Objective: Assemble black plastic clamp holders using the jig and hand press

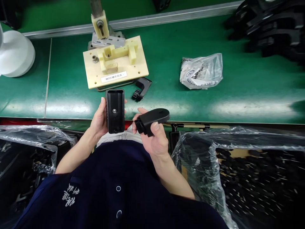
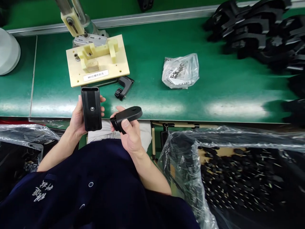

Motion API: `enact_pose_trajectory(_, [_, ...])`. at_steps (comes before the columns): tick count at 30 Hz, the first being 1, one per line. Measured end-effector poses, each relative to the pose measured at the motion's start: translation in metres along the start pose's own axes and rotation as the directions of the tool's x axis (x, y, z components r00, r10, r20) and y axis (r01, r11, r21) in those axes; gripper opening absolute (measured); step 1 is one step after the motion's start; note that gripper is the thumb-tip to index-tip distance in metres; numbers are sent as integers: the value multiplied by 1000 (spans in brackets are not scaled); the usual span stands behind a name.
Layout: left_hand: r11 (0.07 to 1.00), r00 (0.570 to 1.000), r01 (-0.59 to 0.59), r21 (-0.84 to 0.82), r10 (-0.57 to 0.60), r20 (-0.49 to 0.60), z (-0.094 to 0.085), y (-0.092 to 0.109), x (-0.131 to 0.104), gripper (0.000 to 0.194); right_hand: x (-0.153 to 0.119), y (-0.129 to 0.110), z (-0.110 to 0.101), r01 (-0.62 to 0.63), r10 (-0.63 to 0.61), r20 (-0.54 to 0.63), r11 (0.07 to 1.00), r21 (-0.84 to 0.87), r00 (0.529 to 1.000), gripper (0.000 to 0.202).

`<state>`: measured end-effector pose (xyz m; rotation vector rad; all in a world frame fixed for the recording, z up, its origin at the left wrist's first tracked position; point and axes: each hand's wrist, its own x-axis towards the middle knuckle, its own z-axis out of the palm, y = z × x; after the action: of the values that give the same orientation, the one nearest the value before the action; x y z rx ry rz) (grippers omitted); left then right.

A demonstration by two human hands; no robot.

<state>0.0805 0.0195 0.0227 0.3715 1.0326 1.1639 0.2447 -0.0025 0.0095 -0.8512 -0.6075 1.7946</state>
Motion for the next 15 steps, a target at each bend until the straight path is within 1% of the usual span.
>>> enact_pose_trajectory(2, [1000, 1000, -6, 7, 6, 15, 0, -1, -1, 50, 1, 1, -2, 18, -18, -3, 999, -50, 1000, 49])
enact_pose_trajectory(5, [1000, 1000, -3, 19, 2, 20, 1, -2, -1, 48, 1, 0, -5, 36, -40, -43, 994, -103, 998, 47])
enact_pose_trajectory(9, [999, 999, -16, 33, 14, 33, 3, -4, 0, 49, 2, -2, -5, -1, -7, -81, 995, -99, 997, 44])
enact_pose_trajectory(12, [998, 1000, -7, 59, 6, 13, 5, -5, -3, 48, 5, -1, -4, -18, 14, -137, 1000, -26, 990, 35])
enact_pose_trajectory(15, [996, 1000, 9, 92, -7, -28, 8, -5, -8, 50, 8, -1, -3, -52, 77, -184, 989, 136, 980, 31])
